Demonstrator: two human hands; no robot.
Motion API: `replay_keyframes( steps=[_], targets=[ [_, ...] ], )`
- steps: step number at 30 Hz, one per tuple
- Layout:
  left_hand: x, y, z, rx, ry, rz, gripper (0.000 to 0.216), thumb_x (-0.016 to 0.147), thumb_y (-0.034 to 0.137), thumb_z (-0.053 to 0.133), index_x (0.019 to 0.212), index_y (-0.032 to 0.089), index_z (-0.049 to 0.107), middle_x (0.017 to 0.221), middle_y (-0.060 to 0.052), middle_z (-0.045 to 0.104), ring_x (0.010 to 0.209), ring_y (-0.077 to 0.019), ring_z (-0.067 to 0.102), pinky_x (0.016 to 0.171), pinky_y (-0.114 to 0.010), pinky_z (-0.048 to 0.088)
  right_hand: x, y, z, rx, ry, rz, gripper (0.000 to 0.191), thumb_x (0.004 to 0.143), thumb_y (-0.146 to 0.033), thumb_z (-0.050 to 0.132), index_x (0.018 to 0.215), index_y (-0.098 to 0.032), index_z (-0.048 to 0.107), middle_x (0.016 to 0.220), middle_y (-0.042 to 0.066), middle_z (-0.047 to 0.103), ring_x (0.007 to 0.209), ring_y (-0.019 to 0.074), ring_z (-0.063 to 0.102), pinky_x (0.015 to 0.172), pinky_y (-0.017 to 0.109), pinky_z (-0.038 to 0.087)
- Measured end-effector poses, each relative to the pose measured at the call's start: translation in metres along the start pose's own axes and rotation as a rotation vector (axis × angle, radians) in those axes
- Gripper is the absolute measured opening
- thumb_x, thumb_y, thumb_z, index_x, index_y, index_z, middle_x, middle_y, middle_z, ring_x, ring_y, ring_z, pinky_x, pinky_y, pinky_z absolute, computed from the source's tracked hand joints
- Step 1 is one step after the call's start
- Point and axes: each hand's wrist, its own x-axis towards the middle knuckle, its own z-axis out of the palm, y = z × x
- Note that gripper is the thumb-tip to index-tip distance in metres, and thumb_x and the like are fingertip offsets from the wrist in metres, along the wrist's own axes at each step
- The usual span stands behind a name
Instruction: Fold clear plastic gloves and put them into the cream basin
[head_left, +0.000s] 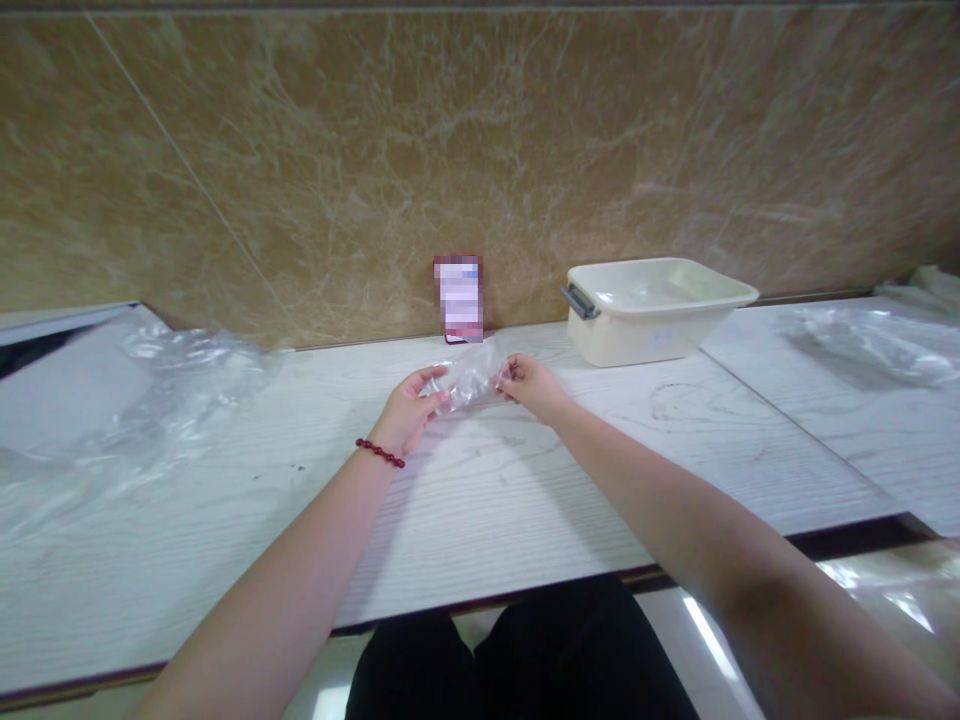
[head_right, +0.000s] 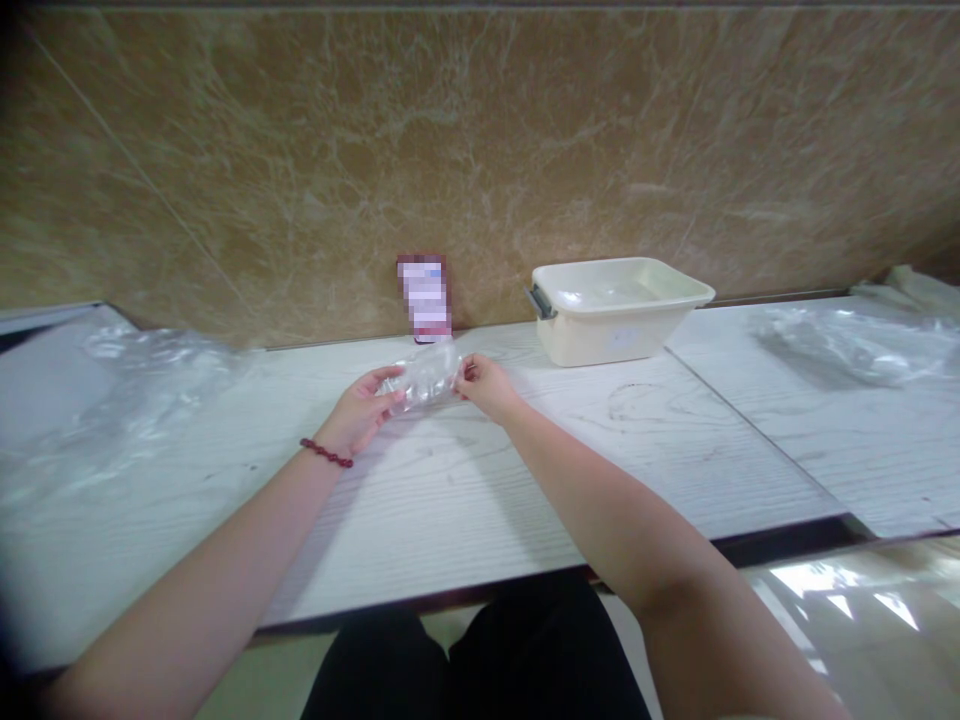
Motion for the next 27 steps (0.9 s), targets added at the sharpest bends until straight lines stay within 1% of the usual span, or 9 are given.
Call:
replay_keyframes(
  steps=[4,7,11,14,16,19,22,24,27],
  targets=[
    [0.001,0.0,-0.001,0.033,-0.028,-0.011,0.043,0.052,0.011,0.067,0.093,0.017,0.054,0.091,-0.001,0.055,0.072,-0.0094,0.053,0.061,-0.021,0.046,0.003,0.002,-0.004,-0.059,0.024,-0.144,0.025,0.057,-0.018,0.058,0.074,-0.019,0.04,0.053,-0.008,0.049,0.048,0.0067,0.049,0.044,0.017,0.034],
    [0.0,0.002,-0.002,0.033,-0.05,-0.039,0.044,0.052,0.008,0.066,0.094,0.018,0.054,0.092,-0.001,0.054,0.071,-0.009,0.054,0.064,-0.023,0.047,0.003,0.0,-0.006,-0.065,0.046,-0.188,0.028,0.058,-0.023,0.058,0.078,-0.019,0.04,0.054,-0.009,0.049,0.048,0.006,0.046,0.046,0.018,0.032],
    [-0.002,0.005,-0.002,0.0,-0.084,-0.091,0.045,0.054,0.004,0.065,0.095,0.019,0.055,0.09,-0.001,0.054,0.067,-0.0071,0.054,0.065,-0.023,0.048,0.0,-0.003,-0.008,-0.027,0.053,-0.105,0.035,0.057,-0.027,0.06,0.084,-0.019,0.04,0.057,-0.007,0.053,0.051,0.007,0.048,0.05,0.02,0.033],
    [-0.003,0.007,-0.004,-0.032,-0.134,-0.152,0.047,0.057,0.002,0.062,0.1,0.018,0.054,0.079,0.0,0.056,0.06,-0.0045,0.053,0.061,-0.018,0.047,0.0,-0.004,-0.009,0.029,0.045,-0.042,0.046,0.054,-0.027,0.064,0.092,-0.019,0.039,0.06,-0.007,0.054,0.054,0.0079,0.05,0.053,0.021,0.035],
    [-0.002,0.008,-0.007,-0.067,-0.167,-0.197,0.048,0.059,0.001,0.06,0.104,0.018,0.053,0.074,0.0,0.057,0.056,-0.0036,0.052,0.058,-0.015,0.047,0.001,-0.004,-0.01,0.057,0.022,-0.017,0.051,0.055,-0.027,0.064,0.099,-0.02,0.039,0.061,-0.006,0.054,0.054,0.0083,0.05,0.054,0.022,0.037],
    [-0.001,0.008,-0.01,-0.119,-0.18,-0.245,0.05,0.062,0.001,0.057,0.109,0.018,0.05,0.075,-0.001,0.059,0.055,-0.0034,0.053,0.054,-0.012,0.046,0.003,-0.002,-0.011,0.072,-0.023,0.026,0.054,0.056,-0.024,0.063,0.105,-0.019,0.041,0.063,-0.005,0.055,0.056,0.0085,0.051,0.054,0.021,0.037],
    [-0.001,0.009,-0.013,-0.112,-0.202,-0.288,0.054,0.064,0.002,0.057,0.114,0.019,0.046,0.075,-0.003,0.061,0.052,-0.0031,0.053,0.05,-0.011,0.045,0.004,-0.001,-0.012,0.081,-0.068,0.052,0.047,0.056,-0.023,0.063,0.1,-0.016,0.048,0.063,-0.004,0.054,0.053,0.0063,0.047,0.049,0.018,0.032],
    [-0.002,0.01,-0.013,-0.099,-0.227,-0.291,0.055,0.063,0.002,0.057,0.114,0.019,0.046,0.074,-0.002,0.061,0.05,-0.003,0.052,0.049,-0.01,0.044,0.003,-0.003,-0.013,0.09,-0.125,0.078,0.038,0.056,-0.023,0.063,0.091,-0.014,0.053,0.061,-0.004,0.053,0.049,0.0045,0.041,0.044,0.017,0.027],
    [-0.004,0.013,-0.011,-0.093,-0.255,-0.278,0.055,0.061,0.001,0.059,0.111,0.02,0.048,0.075,0.0,0.06,0.051,-0.0035,0.052,0.049,-0.012,0.045,0.0,-0.007,-0.015,0.086,-0.206,0.121,0.026,0.054,-0.023,0.064,0.077,-0.012,0.056,0.057,-0.004,0.05,0.044,0.0031,0.034,0.04,0.018,0.02]
  ],
)
